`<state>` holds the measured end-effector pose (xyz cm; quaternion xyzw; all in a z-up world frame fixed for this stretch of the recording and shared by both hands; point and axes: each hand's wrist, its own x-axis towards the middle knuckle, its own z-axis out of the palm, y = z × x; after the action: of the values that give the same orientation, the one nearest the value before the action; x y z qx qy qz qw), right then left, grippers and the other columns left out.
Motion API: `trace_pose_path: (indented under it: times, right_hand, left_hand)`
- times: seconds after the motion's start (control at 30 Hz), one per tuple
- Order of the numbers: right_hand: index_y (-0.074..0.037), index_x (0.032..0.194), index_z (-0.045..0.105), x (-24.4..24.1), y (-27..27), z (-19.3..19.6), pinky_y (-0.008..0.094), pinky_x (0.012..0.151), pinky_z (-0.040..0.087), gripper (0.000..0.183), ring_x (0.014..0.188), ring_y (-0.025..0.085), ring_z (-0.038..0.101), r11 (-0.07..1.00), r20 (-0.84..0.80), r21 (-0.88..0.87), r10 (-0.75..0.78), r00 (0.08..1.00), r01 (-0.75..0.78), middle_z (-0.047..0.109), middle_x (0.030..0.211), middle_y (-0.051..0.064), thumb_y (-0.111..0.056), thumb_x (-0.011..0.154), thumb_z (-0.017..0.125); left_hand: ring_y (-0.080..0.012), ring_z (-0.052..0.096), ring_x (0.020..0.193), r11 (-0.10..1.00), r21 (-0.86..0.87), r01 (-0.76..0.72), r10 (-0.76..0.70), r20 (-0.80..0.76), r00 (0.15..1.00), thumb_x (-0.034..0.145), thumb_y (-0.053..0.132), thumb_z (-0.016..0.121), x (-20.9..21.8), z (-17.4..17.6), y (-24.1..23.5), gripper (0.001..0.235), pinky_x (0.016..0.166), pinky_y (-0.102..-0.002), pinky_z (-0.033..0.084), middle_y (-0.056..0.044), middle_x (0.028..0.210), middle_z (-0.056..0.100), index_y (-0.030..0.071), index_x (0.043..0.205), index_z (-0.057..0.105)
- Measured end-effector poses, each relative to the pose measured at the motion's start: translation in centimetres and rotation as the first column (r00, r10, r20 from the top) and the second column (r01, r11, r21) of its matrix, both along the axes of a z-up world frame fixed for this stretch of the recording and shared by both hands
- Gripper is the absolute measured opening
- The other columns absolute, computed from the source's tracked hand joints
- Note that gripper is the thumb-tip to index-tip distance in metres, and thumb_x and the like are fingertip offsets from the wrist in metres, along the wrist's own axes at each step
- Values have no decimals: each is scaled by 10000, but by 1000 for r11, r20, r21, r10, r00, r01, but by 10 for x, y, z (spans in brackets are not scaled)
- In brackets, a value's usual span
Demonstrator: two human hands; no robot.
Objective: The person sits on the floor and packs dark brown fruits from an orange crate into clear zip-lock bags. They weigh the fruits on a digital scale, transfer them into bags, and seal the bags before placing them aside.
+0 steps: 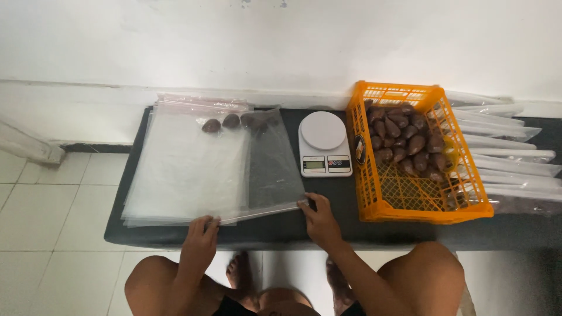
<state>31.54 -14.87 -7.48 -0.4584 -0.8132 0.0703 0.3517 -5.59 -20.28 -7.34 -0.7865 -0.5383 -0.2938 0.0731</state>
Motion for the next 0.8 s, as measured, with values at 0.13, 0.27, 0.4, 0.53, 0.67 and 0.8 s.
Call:
trace_pose_path:
  times: [0.13, 0.27, 0.4, 0.53, 0.67, 0.8]
  right_hand:
    - [-20, 1230, 691, -6, 1, 9, 476, 1010, 514, 329, 1203, 387, 514, 999, 66, 34, -12, 998, 9, 547, 1316, 193, 57, 942, 551]
    - [-18, 1207, 736, -4, 10, 7, 455, 903, 529, 371, 1044, 342, 564, 999, 14, 43, -10, 1000, 10, 667, 1118, 141, 104, 888, 592]
    - [-47, 1135, 757, -1, 24, 6, 414, 850, 499, 278, 962, 301, 587, 1000, -51, -1, 15, 999, -16, 708, 1023, 113, 45, 908, 625]
    - [-51, 1047, 705, -3, 42, -5, 419, 819, 472, 118, 857, 280, 601, 991, -151, -120, -72, 986, 54, 704, 927, 102, -48, 943, 649]
    - [-164, 1086, 682, -8, 54, -21, 465, 832, 492, 169, 921, 285, 633, 950, -5, -232, -218, 976, 211, 707, 972, 22, -293, 1017, 598]
    - [-144, 1102, 662, -14, 57, -24, 457, 775, 480, 207, 886, 289, 622, 948, 103, -144, -271, 957, 284, 683, 1001, 43, -307, 1045, 547]
  left_hand:
    - [-311, 595, 1057, 998, 2, 55, -54, -135, 989, 947, 61, 637, -1, 11, 5, 298, 1001, -416, 507, -125, 1121, 620, 19, 1241, 654]
    - [-272, 637, 989, 1000, 6, 17, -16, -81, 997, 962, 15, 650, -1, 5, 12, 189, 849, -374, 564, -89, 1057, 658, 31, 1144, 698]
    - [-293, 616, 964, 992, -106, -63, 75, 114, 991, 994, 57, 610, -2, -4, 19, 118, 820, -410, 536, -67, 1010, 673, 75, 1076, 693]
    - [-307, 570, 868, 965, -240, -103, 142, 151, 978, 1016, 129, 561, -6, -21, 41, 117, 802, -432, 480, -74, 960, 669, 93, 1014, 673]
    - [-362, 657, 857, 882, -386, -269, 351, 161, 922, 1026, 221, 558, -2, -18, 51, 182, 837, -503, 520, -106, 847, 637, 87, 979, 672]
    - [-421, 661, 842, 833, -464, -302, 434, 207, 877, 1001, 184, 579, 5, -11, 55, 171, 817, -557, 512, -156, 831, 669, 44, 963, 670]
